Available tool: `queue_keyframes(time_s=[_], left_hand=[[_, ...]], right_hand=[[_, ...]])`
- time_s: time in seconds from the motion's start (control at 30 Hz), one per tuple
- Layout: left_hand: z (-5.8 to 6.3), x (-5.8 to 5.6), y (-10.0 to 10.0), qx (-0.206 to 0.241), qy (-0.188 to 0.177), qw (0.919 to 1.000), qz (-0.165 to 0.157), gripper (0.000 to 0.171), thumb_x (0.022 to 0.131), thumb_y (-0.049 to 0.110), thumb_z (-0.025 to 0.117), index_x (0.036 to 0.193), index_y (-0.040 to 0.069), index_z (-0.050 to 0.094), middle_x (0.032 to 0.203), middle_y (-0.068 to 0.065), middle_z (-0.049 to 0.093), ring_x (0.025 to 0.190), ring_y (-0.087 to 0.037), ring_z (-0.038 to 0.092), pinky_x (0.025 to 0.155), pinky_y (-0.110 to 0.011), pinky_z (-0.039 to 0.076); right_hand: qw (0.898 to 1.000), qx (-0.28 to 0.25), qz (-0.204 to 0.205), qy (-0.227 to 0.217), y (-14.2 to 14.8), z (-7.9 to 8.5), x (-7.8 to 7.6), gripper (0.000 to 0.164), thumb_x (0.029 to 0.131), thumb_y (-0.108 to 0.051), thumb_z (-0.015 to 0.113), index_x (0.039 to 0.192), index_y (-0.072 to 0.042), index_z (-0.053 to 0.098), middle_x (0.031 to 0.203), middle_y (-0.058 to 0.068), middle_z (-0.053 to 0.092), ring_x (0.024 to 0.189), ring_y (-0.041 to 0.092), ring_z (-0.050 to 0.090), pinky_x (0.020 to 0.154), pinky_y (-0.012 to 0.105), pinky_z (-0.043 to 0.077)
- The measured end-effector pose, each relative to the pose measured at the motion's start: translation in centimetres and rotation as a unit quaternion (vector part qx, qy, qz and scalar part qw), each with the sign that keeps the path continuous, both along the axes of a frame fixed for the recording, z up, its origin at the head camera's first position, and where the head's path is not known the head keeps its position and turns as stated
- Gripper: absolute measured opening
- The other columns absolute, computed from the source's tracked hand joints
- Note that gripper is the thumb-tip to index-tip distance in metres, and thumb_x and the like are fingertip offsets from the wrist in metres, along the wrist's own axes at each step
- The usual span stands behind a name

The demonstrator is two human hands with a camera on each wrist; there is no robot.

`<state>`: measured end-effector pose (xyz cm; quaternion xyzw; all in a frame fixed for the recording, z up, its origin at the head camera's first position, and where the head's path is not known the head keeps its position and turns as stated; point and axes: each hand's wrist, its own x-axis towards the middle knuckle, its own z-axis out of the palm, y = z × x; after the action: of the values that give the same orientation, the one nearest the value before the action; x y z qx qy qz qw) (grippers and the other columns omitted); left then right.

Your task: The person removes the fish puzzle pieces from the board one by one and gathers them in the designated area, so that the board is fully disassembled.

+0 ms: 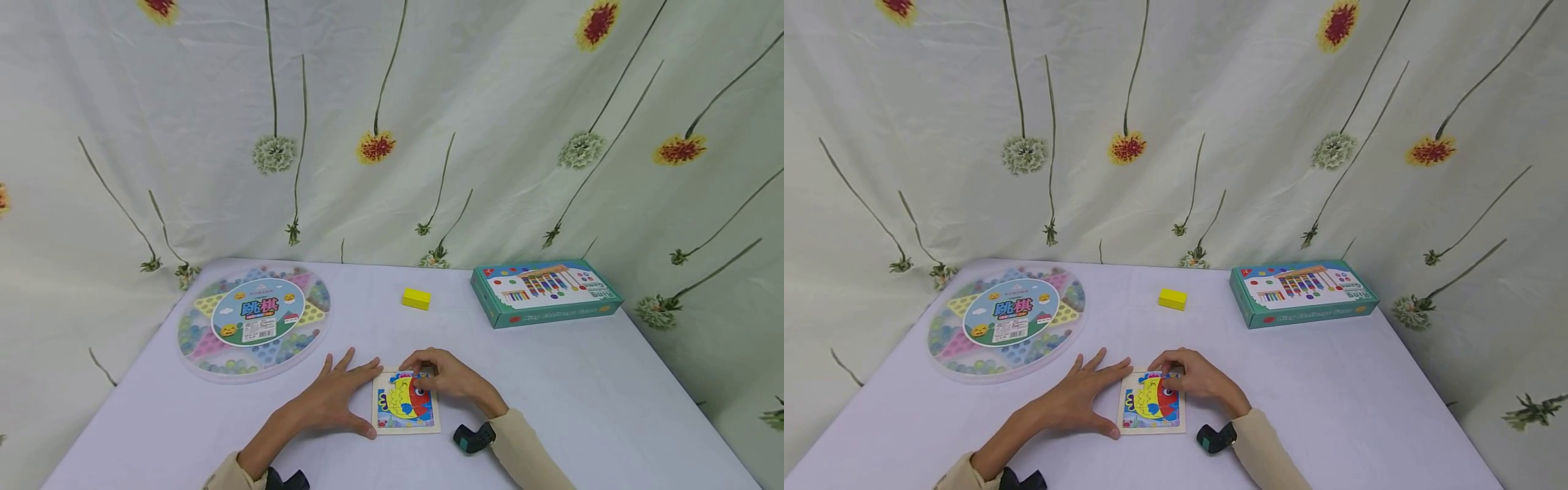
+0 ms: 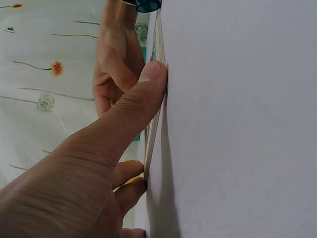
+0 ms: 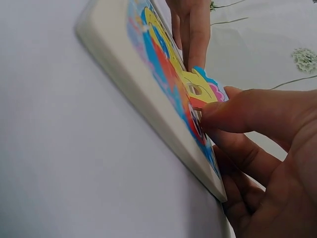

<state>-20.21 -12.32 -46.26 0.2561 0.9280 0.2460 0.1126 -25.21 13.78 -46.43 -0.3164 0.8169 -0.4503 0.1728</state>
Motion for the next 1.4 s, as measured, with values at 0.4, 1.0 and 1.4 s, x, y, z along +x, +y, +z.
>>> queue_keyframes(time_s=[0.4, 1.0, 1.4], left_hand=[[0.33, 0.10, 0.04, 0.001, 0.016, 0.9998, -0.007, 0.100, 0.061, 0.064, 0.079, 0.145, 0.020, 0.044, 0.154, 0.001, 0.035, 0.145, -0.043, 0.006, 0.108, -0.071, -0.004], [0.23, 0.12, -0.04, 0.003, 0.012, 0.9999, -0.007, 0.101, 0.061, 0.064, 0.078, 0.145, 0.019, 0.043, 0.154, 0.001, 0.034, 0.146, -0.042, 0.005, 0.109, -0.070, -0.004], [0.33, 0.20, -0.08, 0.003, 0.013, 0.9999, -0.009, 0.102, 0.061, 0.064, 0.079, 0.145, 0.018, 0.044, 0.154, -0.001, 0.035, 0.145, -0.042, 0.006, 0.108, -0.071, -0.003]], right_hand=[[1.000, 0.012, -0.014, 0.001, 0.14, 0.01, 0.02, 0.026, 0.089, -0.007, 0.065, 0.114, -0.014, 0.068, 0.092, -0.003, 0.059, 0.092, 0.015, 0.049, 0.082, 0.026, 0.041], [1.000, -0.019, 0.005, 0.018, 0.50, -0.68, -0.40, 0.025, 0.089, -0.010, 0.065, 0.113, -0.008, 0.068, 0.090, -0.005, 0.064, 0.090, 0.011, 0.051, 0.081, 0.026, 0.043], [0.999, -0.005, -0.023, -0.023, 0.36, -0.62, -0.32, 0.025, 0.089, -0.010, 0.065, 0.114, -0.010, 0.069, 0.093, 0.000, 0.065, 0.094, 0.017, 0.052, 0.085, 0.028, 0.044]])
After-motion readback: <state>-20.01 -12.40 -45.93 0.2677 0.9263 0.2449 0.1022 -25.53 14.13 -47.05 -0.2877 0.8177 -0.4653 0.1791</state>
